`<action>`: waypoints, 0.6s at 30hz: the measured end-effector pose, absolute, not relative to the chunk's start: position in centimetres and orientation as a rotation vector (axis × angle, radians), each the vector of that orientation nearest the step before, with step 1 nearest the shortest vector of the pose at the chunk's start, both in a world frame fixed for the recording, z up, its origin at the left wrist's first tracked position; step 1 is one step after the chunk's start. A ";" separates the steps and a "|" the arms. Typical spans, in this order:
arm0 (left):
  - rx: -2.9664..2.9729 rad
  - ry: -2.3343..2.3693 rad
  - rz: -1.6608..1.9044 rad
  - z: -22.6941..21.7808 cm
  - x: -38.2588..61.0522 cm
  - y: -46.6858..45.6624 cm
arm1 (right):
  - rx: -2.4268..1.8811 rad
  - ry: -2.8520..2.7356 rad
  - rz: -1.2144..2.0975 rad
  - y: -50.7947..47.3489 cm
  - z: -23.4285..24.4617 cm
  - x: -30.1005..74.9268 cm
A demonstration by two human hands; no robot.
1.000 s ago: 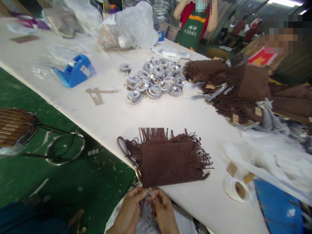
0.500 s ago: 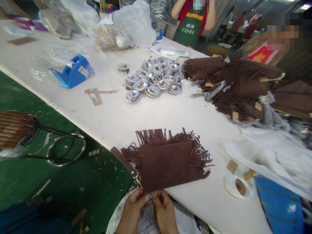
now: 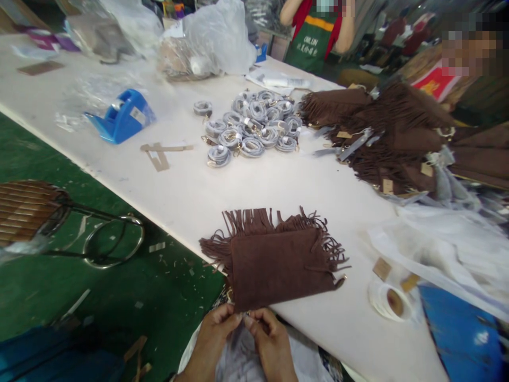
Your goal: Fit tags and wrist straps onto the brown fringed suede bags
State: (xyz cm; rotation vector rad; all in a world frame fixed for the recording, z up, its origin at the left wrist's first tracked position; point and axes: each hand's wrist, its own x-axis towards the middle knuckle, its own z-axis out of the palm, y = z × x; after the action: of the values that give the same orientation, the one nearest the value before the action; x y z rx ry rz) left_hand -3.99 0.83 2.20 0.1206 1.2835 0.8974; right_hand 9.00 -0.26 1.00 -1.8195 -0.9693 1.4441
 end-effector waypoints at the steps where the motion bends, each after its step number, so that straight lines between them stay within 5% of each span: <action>1: 0.127 1.274 0.877 2.2 -4.2 0.9 | -1.809 -0.979 1.456 -0.3 1.1 9.1; 18: -0.012 1.222 0.748 -0.4 -4.4 -1.2 | -1.760 -1.023 1.533 -0.5 0.9 9.1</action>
State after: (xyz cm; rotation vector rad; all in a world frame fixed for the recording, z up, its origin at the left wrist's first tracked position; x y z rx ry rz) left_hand -4.40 -1.19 -0.43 -0.0122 1.2220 0.7482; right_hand 9.09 -0.50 0.86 -1.7600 -1.0229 1.5327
